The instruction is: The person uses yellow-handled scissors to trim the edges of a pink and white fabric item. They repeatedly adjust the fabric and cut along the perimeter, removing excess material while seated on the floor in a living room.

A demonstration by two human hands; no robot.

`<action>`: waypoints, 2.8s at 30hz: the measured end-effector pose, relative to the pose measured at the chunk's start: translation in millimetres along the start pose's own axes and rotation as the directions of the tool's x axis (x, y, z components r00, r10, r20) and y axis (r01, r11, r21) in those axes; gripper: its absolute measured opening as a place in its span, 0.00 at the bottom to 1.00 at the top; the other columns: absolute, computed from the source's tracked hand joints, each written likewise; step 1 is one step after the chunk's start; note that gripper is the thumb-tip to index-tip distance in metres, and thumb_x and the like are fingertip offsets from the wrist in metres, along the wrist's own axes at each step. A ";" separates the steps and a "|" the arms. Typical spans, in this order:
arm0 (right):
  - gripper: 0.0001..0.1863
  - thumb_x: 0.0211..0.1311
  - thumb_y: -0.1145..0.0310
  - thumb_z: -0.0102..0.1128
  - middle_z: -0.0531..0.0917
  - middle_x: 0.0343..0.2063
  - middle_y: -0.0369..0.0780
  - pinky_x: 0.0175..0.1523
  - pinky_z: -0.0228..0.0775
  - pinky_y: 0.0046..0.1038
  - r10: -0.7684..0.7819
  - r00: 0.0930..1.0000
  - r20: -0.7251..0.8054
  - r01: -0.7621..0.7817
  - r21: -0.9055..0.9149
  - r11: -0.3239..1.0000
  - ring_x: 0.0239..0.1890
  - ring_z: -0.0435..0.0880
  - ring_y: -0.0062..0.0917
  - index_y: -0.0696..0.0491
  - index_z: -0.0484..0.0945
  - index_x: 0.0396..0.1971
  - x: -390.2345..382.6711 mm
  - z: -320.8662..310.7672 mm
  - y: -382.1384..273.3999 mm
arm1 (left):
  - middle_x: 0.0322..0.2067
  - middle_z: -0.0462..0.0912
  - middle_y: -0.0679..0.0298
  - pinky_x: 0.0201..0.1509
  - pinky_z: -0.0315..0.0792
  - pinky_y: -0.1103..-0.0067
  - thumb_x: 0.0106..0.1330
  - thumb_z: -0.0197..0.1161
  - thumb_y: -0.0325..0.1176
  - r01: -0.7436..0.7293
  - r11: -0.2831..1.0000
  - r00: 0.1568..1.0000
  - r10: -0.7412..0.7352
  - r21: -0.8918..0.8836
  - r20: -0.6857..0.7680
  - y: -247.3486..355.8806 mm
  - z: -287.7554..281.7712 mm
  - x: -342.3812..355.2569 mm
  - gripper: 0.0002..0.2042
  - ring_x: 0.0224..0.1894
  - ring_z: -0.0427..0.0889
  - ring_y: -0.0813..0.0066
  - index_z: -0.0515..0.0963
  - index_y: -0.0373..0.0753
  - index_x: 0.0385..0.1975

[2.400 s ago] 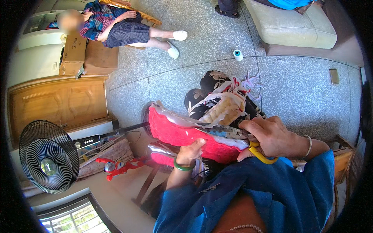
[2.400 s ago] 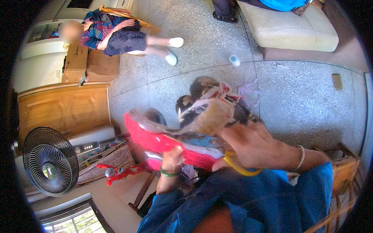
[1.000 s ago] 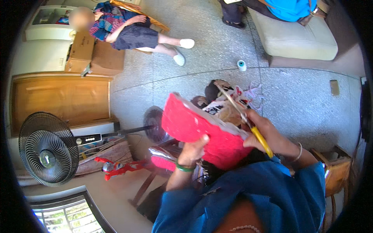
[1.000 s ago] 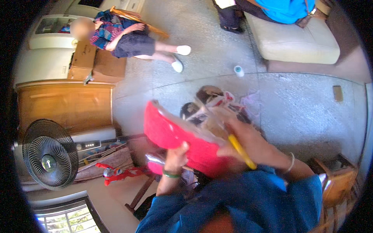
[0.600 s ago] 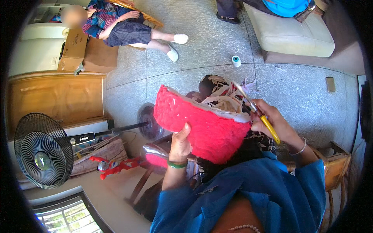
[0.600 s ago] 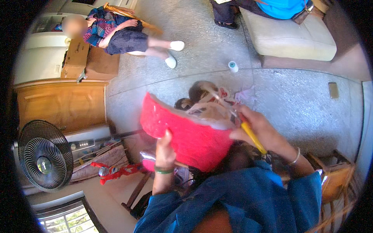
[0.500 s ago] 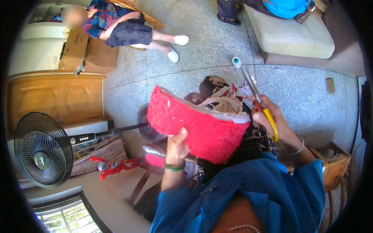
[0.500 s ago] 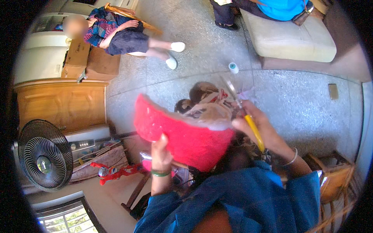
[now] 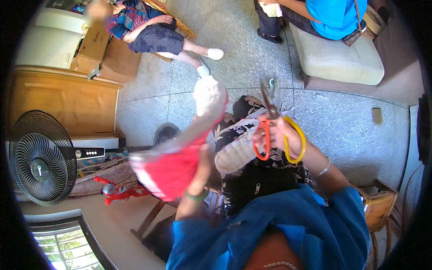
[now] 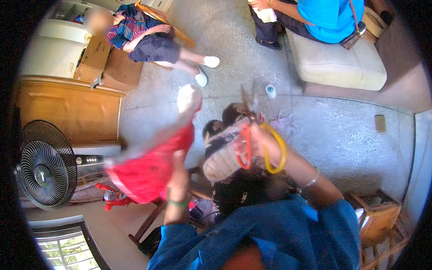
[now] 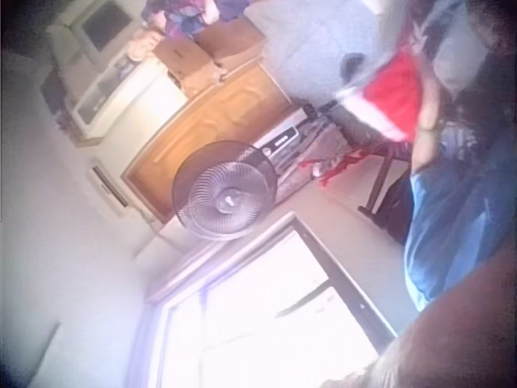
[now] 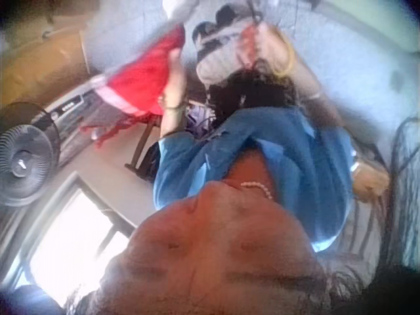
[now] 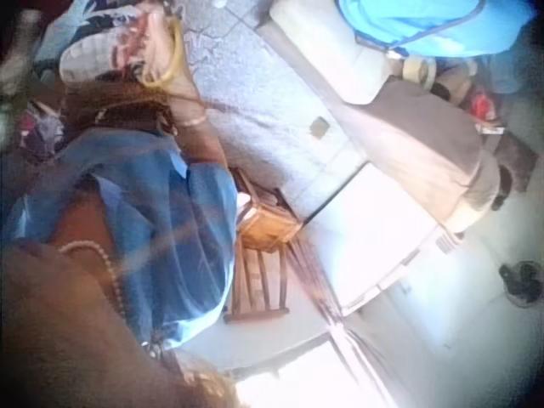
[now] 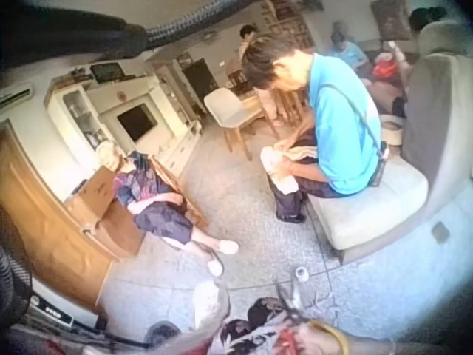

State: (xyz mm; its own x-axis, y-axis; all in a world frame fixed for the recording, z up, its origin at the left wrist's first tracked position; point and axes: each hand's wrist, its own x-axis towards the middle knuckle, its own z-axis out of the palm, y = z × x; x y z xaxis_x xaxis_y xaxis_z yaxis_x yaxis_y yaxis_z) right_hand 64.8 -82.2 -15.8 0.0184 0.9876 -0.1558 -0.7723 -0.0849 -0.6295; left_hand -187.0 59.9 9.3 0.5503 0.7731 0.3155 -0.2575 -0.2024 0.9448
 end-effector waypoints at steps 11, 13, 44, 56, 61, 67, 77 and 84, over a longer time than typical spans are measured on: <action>0.35 0.47 0.79 0.57 0.74 0.50 0.41 0.55 0.63 0.24 -0.059 0.984 -0.169 -0.021 -0.438 0.899 0.52 0.70 0.21 0.58 0.60 0.59 19.0 -23.4 13.0 | 0.61 0.64 0.62 0.67 0.48 0.61 0.46 0.58 0.19 -0.357 0.683 0.648 -0.310 0.637 0.695 -0.1 74.0 -5.9 0.25 0.66 0.57 0.62 0.76 0.44 0.49; 0.33 0.47 0.79 0.57 0.75 0.47 0.38 0.47 0.66 0.20 -0.007 0.980 -0.198 -0.115 -0.600 0.792 0.44 0.72 0.17 0.53 0.63 0.57 14.0 -15.4 2.4 | 0.55 0.71 0.54 0.62 0.59 0.63 0.48 0.59 0.19 -0.400 0.773 0.779 0.004 0.493 0.627 -6.7 52.7 16.1 0.21 0.61 0.66 0.57 0.77 0.39 0.45; 0.27 0.46 0.76 0.63 0.78 0.39 0.41 0.47 0.71 0.26 -0.283 0.893 -0.351 0.137 -0.387 0.912 0.40 0.78 0.25 0.58 0.69 0.50 -3.5 -15.7 17.6 | 0.36 0.83 0.61 0.45 0.75 0.81 0.55 0.64 0.20 0.550 0.816 0.756 -0.577 0.179 0.310 -8.6 4.7 95.1 0.13 0.39 0.80 0.77 0.79 0.34 0.41; 0.31 0.47 0.70 0.63 0.77 0.41 0.43 0.52 0.66 0.29 -0.222 0.926 -0.307 0.077 -0.421 0.904 0.43 0.76 0.28 0.59 0.65 0.54 8.1 -53.4 22.3 | 0.44 0.79 0.60 0.52 0.70 0.78 0.58 0.64 0.31 0.652 0.701 0.556 -0.700 0.288 0.448 -46.9 -27.4 69.8 0.18 0.44 0.78 0.74 0.74 0.32 0.48; 0.25 0.54 0.69 0.60 0.80 0.38 0.44 0.48 0.70 0.29 -0.121 0.900 -0.418 0.048 -0.180 0.983 0.41 0.79 0.29 0.57 0.67 0.52 9.7 -50.7 5.4 | 0.38 0.82 0.63 0.49 0.72 0.79 0.59 0.62 0.30 0.837 0.543 0.527 -0.832 0.059 0.175 -23.6 -17.2 64.7 0.13 0.41 0.79 0.76 0.76 0.33 0.44; 0.25 0.60 0.59 0.58 0.80 0.36 0.44 0.38 0.76 0.31 -0.127 0.839 -0.529 -0.079 -0.349 0.934 0.38 0.81 0.30 0.53 0.64 0.54 -17.8 -61.8 -15.1 | 0.42 0.79 0.57 0.51 0.73 0.75 0.61 0.60 0.30 0.860 0.492 0.510 -0.828 -0.134 0.232 -43.6 -46.1 58.4 0.17 0.44 0.79 0.70 0.71 0.29 0.48; 0.38 0.48 0.46 0.65 0.76 0.34 0.39 0.35 0.72 0.22 -0.066 0.905 -0.421 -0.203 -0.562 0.802 0.34 0.76 0.22 0.55 0.65 0.53 -49.4 -49.3 -0.6 | 0.53 0.71 0.51 0.60 0.65 0.70 0.55 0.64 0.25 0.884 0.467 0.451 -0.852 -0.003 0.267 -81.7 -94.5 8.1 0.32 0.55 0.71 0.63 0.57 0.28 0.60; 0.22 0.49 0.77 0.60 0.77 0.29 0.34 0.34 0.69 0.20 -0.214 0.823 -0.527 -0.132 -0.543 0.830 0.29 0.75 0.18 0.57 0.71 0.47 -37.7 -56.4 9.9 | 0.51 0.73 0.53 0.58 0.68 0.73 0.51 0.64 0.20 0.789 0.605 0.601 -0.724 -0.106 0.337 -67.6 -89.4 -11.4 0.33 0.52 0.74 0.65 0.59 0.30 0.59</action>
State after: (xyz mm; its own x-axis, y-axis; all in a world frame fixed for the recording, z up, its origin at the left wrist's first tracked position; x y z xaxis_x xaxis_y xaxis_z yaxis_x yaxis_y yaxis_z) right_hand 92.3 -127.7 -59.1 0.5145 0.7613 -0.3947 -0.2985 -0.2724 -0.9147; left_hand -246.8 118.6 -66.0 0.7850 0.4090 -0.4652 0.1938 0.5511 0.8116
